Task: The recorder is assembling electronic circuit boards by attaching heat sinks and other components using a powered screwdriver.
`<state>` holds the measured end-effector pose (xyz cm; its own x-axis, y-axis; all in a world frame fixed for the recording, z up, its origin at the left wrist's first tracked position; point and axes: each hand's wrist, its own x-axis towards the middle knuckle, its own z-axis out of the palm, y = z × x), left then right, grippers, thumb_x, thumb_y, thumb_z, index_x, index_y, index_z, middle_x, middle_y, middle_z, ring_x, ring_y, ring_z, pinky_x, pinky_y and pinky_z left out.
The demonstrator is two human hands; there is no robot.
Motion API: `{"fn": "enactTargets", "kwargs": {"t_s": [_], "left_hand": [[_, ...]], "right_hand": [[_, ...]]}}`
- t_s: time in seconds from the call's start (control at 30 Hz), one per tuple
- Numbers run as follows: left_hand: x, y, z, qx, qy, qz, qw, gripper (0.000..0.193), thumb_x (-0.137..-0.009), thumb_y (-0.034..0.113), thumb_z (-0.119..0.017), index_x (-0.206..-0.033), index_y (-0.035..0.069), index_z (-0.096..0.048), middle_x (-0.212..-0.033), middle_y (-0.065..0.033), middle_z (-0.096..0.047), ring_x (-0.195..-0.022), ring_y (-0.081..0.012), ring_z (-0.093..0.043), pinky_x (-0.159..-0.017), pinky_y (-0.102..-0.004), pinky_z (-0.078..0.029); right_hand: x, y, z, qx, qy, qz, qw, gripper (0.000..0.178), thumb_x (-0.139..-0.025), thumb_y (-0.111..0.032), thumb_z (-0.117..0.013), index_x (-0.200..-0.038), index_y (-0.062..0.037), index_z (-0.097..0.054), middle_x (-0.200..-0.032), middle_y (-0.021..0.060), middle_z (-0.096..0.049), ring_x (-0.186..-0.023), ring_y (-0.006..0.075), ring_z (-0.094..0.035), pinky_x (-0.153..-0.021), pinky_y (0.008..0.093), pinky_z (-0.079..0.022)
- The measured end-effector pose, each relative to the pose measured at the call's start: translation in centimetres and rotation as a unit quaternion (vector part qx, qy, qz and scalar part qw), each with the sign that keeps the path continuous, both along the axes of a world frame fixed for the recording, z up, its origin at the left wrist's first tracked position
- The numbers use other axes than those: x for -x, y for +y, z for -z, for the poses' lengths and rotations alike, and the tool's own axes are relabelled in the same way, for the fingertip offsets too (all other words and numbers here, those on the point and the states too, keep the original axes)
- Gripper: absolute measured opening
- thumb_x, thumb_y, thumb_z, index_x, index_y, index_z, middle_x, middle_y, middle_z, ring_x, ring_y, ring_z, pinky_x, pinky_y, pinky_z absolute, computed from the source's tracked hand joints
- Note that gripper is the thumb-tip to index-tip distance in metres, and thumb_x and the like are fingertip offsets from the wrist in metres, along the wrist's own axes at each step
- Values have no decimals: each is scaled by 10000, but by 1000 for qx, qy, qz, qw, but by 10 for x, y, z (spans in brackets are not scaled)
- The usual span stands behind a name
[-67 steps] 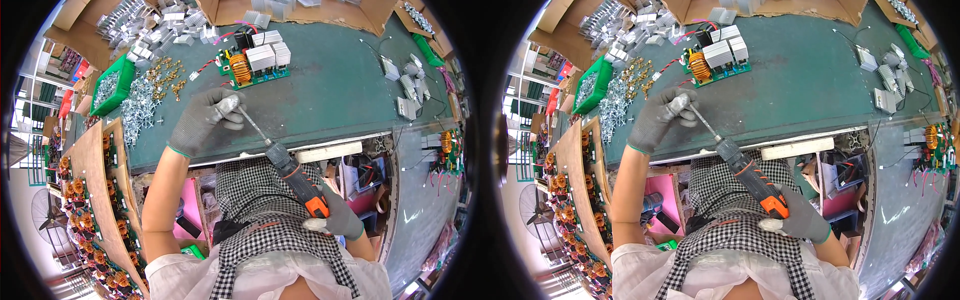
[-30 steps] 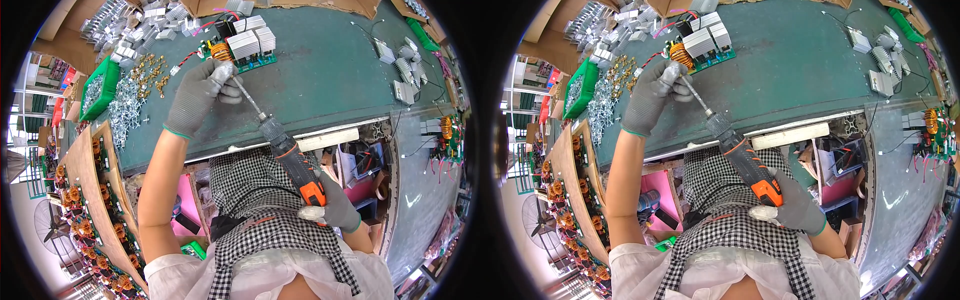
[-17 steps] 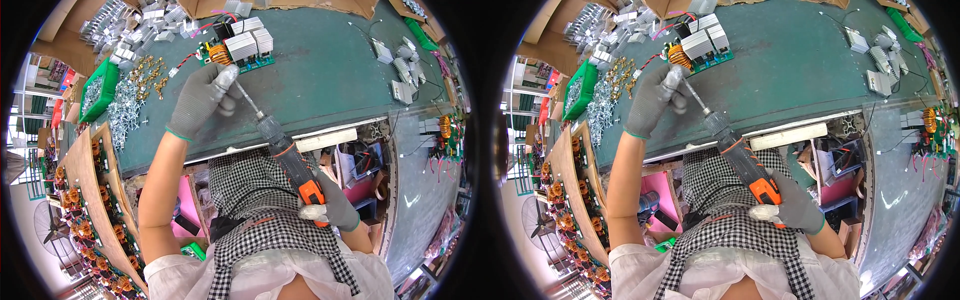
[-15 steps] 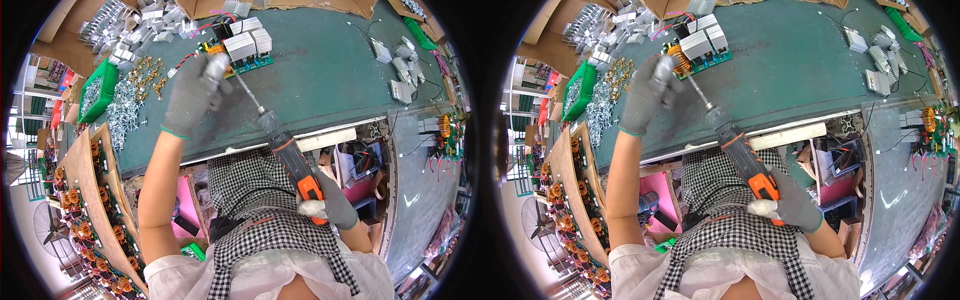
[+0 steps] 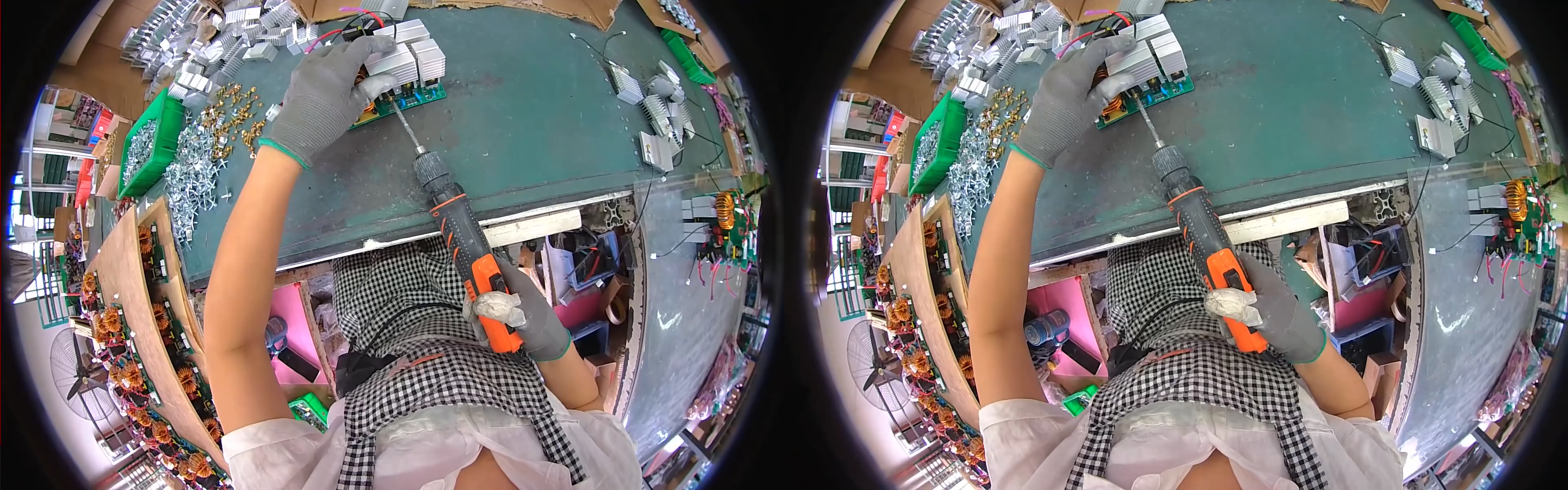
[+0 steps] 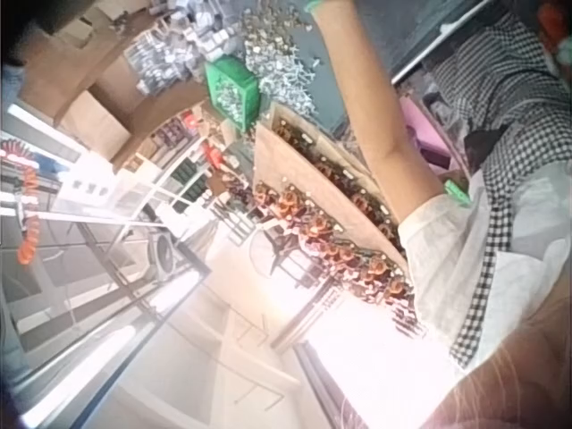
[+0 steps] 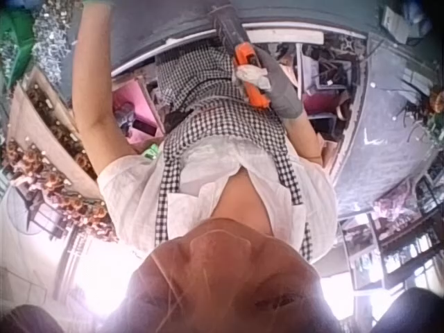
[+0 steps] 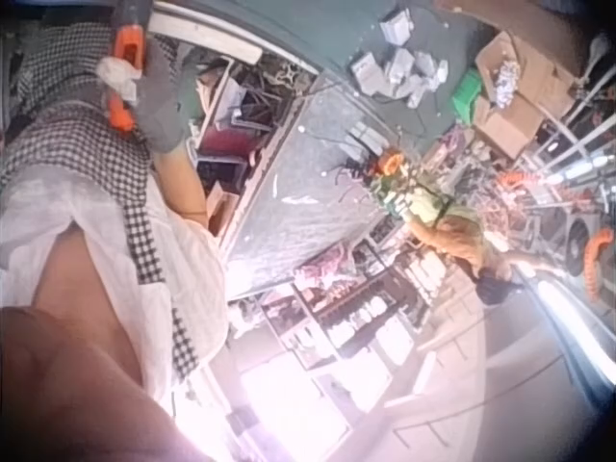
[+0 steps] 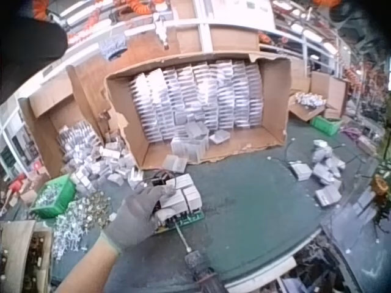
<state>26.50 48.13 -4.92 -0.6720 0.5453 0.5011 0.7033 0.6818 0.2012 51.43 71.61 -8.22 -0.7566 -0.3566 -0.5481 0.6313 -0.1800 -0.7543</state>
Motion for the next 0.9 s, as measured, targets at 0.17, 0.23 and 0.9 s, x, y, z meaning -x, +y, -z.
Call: {"fn": "enactTargets", "kwargs": {"t_s": [0.17,0.23,0.9], "left_hand": [[6,-2,4,-36,-6,32,999,369,-824,327,-716,-1146,167,-635,-910,-76,-654,-861,-264,-639,-767,-379,-516],[5,-3,4,-47,-20,31,998,362,-819,320,-721,-1136,163,-644,-901,-78,-653,-853,-259,-638,-760,-375,-517],[-3,3,-8,-67,-7,73,995,303,-798,149,-730,-1072,59,-635,-982,-177,-625,-954,-390,-598,-845,-440,-485]], "right_hand": [[0,-8,-3,22,-17,35,999,609,-794,-258,-688,-1294,-10,-445,-872,127,-631,-633,174,-621,-541,295,-527],[-2,-12,-3,46,-21,37,998,585,-818,-271,-685,-1288,-12,-451,-873,100,-633,-660,154,-614,-580,285,-517],[-1,-22,-8,96,-59,66,991,522,-827,-301,-677,-1213,-12,-477,-821,161,-628,-549,237,-608,-449,333,-518]]}}
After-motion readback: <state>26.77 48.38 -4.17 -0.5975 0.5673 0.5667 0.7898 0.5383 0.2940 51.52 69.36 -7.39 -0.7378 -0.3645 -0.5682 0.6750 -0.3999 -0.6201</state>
